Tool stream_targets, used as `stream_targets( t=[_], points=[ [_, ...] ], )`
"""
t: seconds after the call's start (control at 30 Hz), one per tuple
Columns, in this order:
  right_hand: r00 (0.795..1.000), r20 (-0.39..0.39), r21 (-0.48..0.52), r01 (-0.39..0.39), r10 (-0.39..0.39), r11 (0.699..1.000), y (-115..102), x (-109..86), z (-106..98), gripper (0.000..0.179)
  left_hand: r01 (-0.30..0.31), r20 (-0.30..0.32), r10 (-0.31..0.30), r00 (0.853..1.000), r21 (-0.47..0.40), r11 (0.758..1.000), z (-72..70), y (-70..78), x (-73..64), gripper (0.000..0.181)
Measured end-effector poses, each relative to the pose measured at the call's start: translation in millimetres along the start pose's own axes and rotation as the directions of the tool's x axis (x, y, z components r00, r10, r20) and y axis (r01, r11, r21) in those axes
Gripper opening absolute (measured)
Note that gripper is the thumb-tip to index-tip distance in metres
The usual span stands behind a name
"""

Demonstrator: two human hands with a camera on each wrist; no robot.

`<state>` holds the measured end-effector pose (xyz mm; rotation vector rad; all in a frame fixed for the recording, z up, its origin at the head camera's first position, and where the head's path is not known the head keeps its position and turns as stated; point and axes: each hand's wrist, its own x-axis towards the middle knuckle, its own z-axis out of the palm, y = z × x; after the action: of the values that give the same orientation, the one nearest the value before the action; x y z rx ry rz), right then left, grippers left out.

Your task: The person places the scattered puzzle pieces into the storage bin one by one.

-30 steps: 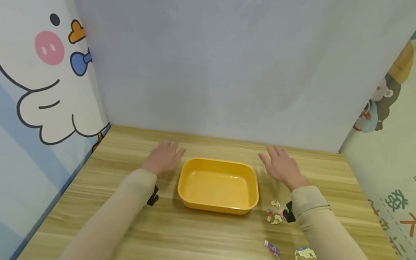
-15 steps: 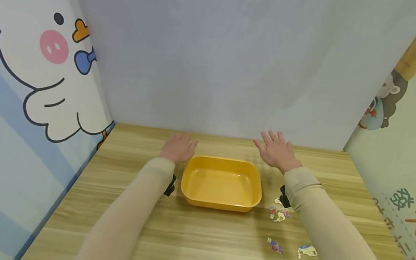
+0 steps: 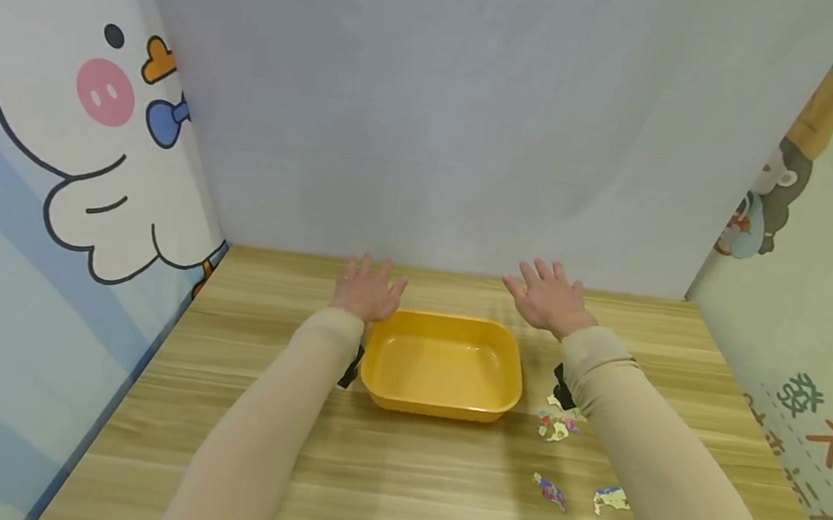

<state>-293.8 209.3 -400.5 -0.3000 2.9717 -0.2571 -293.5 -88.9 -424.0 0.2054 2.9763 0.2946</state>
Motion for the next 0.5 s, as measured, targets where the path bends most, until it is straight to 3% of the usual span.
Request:
stream_targets(
  t=[0.3,0.5],
  points=[
    [1.0,-0.002,-0.016,-0.023,0.023,1.0,11,-11.0,0,0.075,-0.003,0.032,0.005,0.999,-0.051,0.999,13.0,-7.4,0.4,0.064],
    [0.999,0.002,0.045,-0.053,0.053,0.998,21,-15.8,10,0.076,0.002,0.034,0.003,0.999,-0.123,0.992,19.1,-16.2,-1.6,0.065]
  ],
)
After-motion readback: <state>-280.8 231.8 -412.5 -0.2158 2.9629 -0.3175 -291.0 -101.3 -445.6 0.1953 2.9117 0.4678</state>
